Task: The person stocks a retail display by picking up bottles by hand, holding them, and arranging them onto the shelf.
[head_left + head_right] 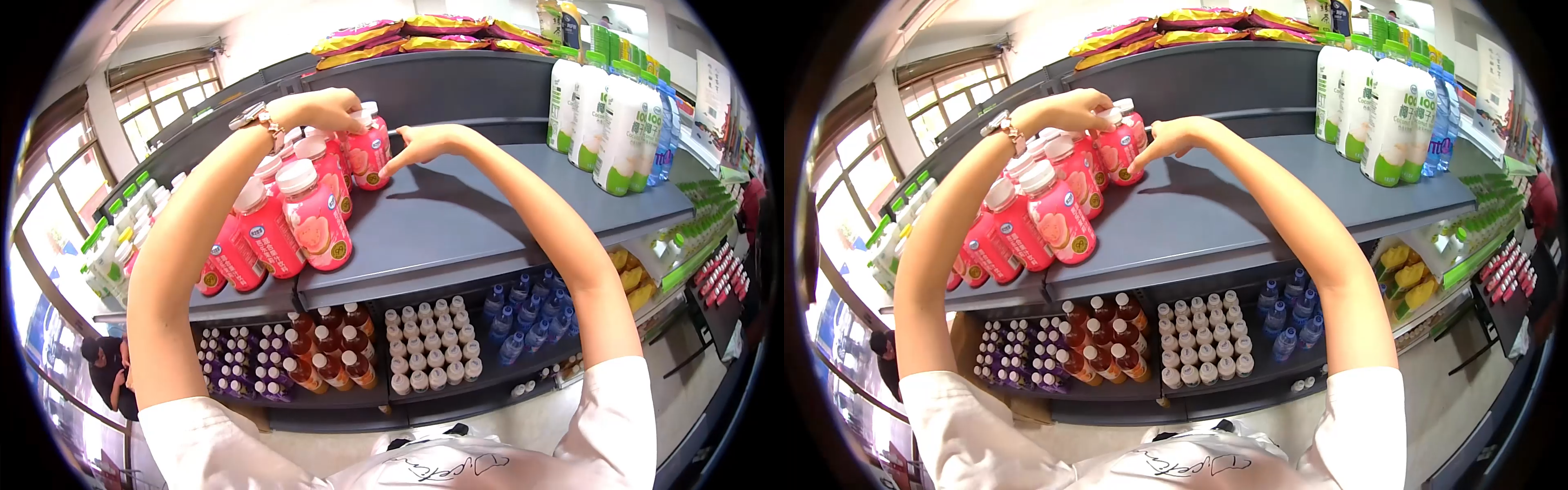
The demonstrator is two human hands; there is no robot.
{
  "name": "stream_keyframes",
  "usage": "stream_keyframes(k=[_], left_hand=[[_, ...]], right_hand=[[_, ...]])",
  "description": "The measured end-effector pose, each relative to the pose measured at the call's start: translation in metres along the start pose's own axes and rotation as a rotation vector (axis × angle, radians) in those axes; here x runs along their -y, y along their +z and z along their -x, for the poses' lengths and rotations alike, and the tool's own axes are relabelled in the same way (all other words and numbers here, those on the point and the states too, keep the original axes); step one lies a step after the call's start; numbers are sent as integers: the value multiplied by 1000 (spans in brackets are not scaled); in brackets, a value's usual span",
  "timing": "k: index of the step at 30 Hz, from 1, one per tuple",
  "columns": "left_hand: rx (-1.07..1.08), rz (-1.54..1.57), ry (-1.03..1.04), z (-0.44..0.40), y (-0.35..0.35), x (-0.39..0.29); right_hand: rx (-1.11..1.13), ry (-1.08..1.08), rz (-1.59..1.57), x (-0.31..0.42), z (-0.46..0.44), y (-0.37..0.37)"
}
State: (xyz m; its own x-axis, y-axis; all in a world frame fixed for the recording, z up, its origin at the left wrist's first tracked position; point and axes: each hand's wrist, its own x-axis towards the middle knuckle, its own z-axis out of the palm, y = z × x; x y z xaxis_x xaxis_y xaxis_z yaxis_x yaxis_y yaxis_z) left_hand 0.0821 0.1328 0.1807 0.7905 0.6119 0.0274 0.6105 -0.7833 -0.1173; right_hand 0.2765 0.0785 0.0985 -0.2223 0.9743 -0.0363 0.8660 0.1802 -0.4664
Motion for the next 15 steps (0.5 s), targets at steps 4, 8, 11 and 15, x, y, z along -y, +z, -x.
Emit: stream_keyframes(k=[4, 8, 11, 15], left_hand=[[21, 31, -28, -9, 0, 6], [-5, -66, 14, -22, 6, 17], [12, -84, -42, -19, 2, 12], [-69, -84, -41, -17, 5, 18]], right_hand=[[33, -171, -145, -22, -56, 24], [79, -320, -285, -26, -73, 31], [100, -443, -393, -23, -66, 33], [119, -399, -404, -21, -64, 32]])
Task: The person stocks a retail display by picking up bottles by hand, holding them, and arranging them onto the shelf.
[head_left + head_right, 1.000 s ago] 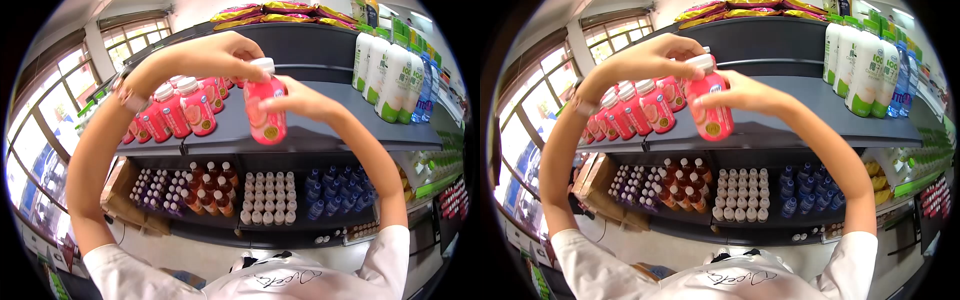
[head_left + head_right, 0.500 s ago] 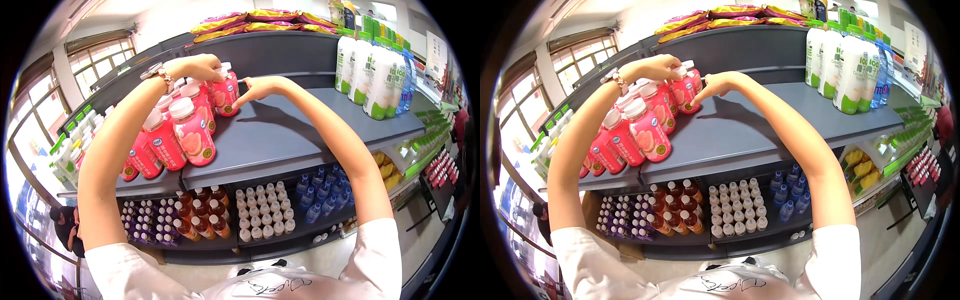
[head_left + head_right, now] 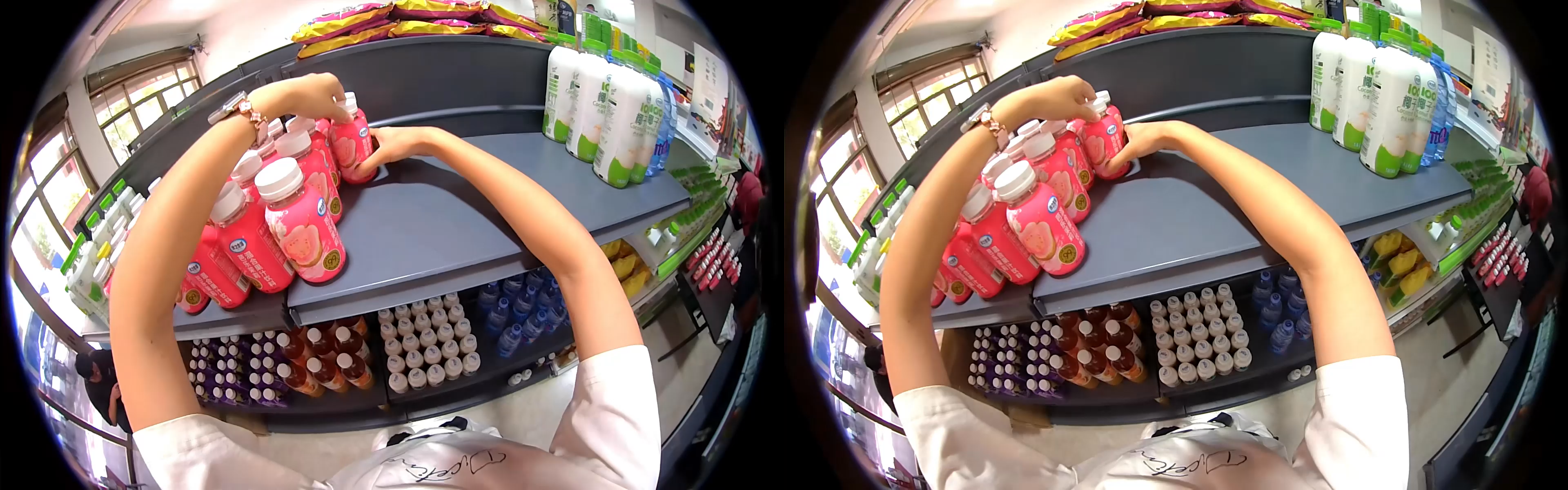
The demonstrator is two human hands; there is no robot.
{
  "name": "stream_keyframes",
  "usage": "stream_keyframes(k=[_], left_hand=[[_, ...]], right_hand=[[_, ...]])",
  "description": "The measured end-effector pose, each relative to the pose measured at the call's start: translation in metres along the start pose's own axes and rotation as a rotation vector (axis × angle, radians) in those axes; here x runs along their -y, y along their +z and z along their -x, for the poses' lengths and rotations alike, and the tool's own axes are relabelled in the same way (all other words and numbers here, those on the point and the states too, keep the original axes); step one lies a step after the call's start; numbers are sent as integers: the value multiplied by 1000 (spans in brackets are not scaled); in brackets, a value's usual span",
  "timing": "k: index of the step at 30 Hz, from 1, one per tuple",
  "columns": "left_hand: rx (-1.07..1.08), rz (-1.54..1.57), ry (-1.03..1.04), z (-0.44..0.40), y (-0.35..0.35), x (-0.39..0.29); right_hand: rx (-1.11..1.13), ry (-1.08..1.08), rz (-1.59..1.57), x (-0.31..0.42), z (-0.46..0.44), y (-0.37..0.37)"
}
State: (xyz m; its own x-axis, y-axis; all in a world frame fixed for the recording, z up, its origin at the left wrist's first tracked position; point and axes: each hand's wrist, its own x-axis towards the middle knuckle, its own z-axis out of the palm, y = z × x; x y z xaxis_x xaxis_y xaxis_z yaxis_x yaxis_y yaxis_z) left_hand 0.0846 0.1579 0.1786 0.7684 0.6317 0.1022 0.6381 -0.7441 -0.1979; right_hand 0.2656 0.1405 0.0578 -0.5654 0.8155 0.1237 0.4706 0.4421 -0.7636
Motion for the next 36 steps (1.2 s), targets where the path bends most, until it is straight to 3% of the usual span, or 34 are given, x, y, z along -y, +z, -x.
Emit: stream_keyframes(k=[12, 13, 16, 19, 20, 21, 23, 24, 25, 26, 27, 28, 29, 31, 32, 34, 36], left_hand=[[84, -102, -65, 1, -6, -5], [35, -101, -53, 5, -10, -7], [-67, 17, 4, 36, -35, -18], [-263, 222, 99, 80, -57, -29], [-399, 249, 197, 110, -57, -44], [-513, 158, 162, 137, -54, -64], [-743, 94, 180, 187, -31, -100], [-726, -23, 50, 221, -21, -127], [-546, -28, 17, 255, -12, -147], [-228, 8, 112, 278, -1, -149], [-201, 120, 277, 299, 25, -152], [-7, 252, 440, 306, 37, -157], [195, 377, 461, 319, 58, -161], [246, 571, 616, 317, 94, -148], [261, 668, 667, 314, 104, -139], [322, 901, 789, 307, 107, -123], [229, 1099, 1070, 296, 110, -113]], right_hand=[[3, 77, 83, -7, -2, -4], [23, 98, 111, -7, 0, -7], [-79, 351, 668, 10, 10, -20], [-32, 464, 706, 54, 37, -27], [-145, 387, 710, 47, 41, -31], [-99, 437, 702, 61, 46, -36], [-274, 350, 801, 88, 73, -23], [-318, 344, 806, 105, 87, -11], [-356, 294, 781, 116, 102, 2], [-359, 204, 720, 129, 121, 19], [-399, -48, 632, 115, 129, 32], [-454, -253, 574, 114, 146, 55], [-410, -411, 494, 110, 162, 76], [-62, -703, 174, 105, 194, 108], [156, -677, -10, 107, 216, 116], [271, -839, -334, 93, 263, 144], [447, -855, -556, 114, 301, 154]])
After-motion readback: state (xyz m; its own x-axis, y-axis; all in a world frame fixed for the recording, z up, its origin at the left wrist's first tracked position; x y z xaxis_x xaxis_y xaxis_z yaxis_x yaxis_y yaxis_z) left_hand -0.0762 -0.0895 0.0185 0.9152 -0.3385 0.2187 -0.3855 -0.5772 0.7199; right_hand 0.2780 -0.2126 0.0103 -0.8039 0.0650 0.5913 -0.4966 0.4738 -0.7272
